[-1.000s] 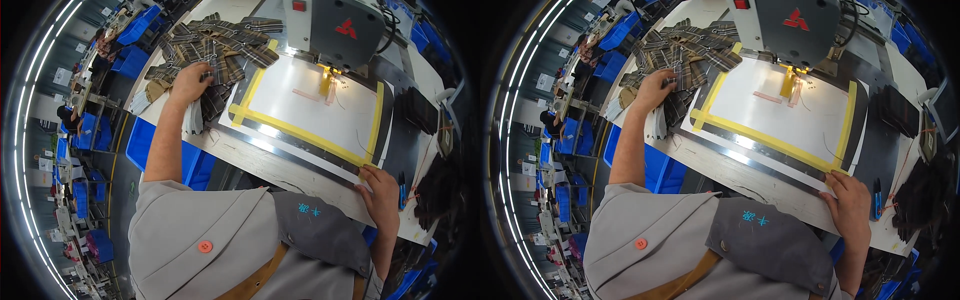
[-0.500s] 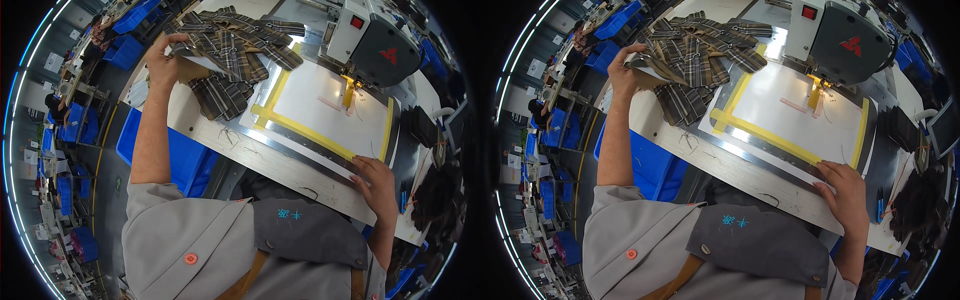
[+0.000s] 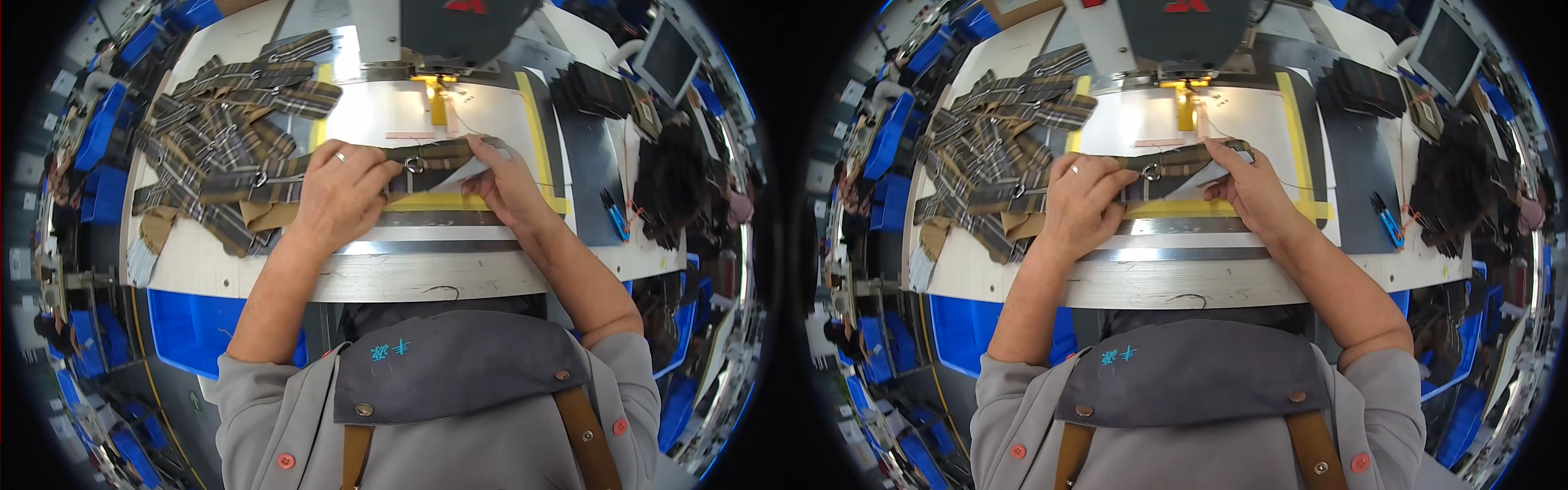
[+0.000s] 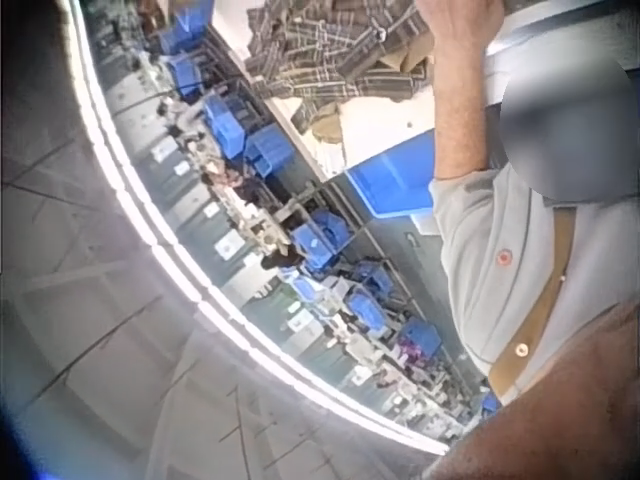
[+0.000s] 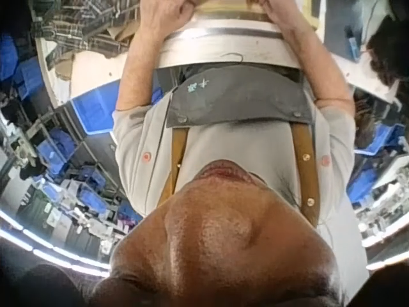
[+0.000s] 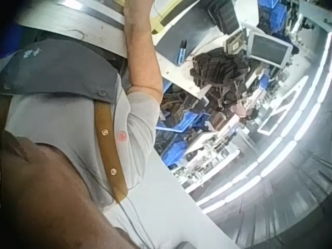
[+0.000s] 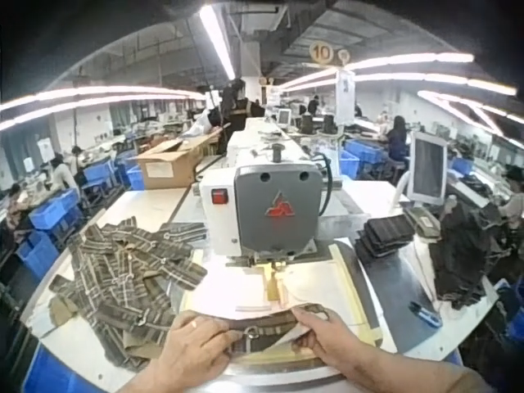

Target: Sewing leather or fabric straps using an industrial sewing machine.

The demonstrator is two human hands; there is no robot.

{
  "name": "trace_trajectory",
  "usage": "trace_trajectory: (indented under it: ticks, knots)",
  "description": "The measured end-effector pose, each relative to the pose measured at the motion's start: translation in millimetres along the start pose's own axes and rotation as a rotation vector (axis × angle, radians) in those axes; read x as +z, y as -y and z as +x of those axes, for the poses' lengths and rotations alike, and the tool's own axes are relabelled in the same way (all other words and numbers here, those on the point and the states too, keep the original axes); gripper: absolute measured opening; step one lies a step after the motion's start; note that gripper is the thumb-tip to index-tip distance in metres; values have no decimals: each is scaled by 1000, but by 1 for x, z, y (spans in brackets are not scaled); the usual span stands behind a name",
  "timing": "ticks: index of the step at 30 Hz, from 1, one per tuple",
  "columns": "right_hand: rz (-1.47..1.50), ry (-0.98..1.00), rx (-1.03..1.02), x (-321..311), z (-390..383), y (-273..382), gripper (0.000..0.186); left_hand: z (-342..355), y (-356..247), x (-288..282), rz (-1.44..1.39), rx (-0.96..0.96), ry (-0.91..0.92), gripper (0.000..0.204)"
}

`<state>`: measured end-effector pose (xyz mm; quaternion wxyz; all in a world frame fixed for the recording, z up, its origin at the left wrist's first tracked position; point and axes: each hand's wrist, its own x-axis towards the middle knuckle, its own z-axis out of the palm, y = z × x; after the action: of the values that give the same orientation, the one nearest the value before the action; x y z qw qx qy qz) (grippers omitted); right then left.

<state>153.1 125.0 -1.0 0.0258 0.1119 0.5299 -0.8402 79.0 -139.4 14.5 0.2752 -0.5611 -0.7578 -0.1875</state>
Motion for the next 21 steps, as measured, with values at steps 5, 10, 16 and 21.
trace_trajectory:
  ticks: [5, 10, 16, 21]
  knots:
    - [-60, 44, 45, -9, -15, 15, 44, 28, -18, 9, -347, -393, 150, 87]
    - [-191, 209, -23, -6, -19, 27, 46, 54, -11, 15, -607, -742, 527, 67]
    - [-445, 206, -134, -28, -3, 18, 40, 46, 4, 7, -399, -716, 449, 39]
    - [-1454, 181, -754, -30, 38, 13, 39, 65, 23, -5, 100, -535, 383, 45]
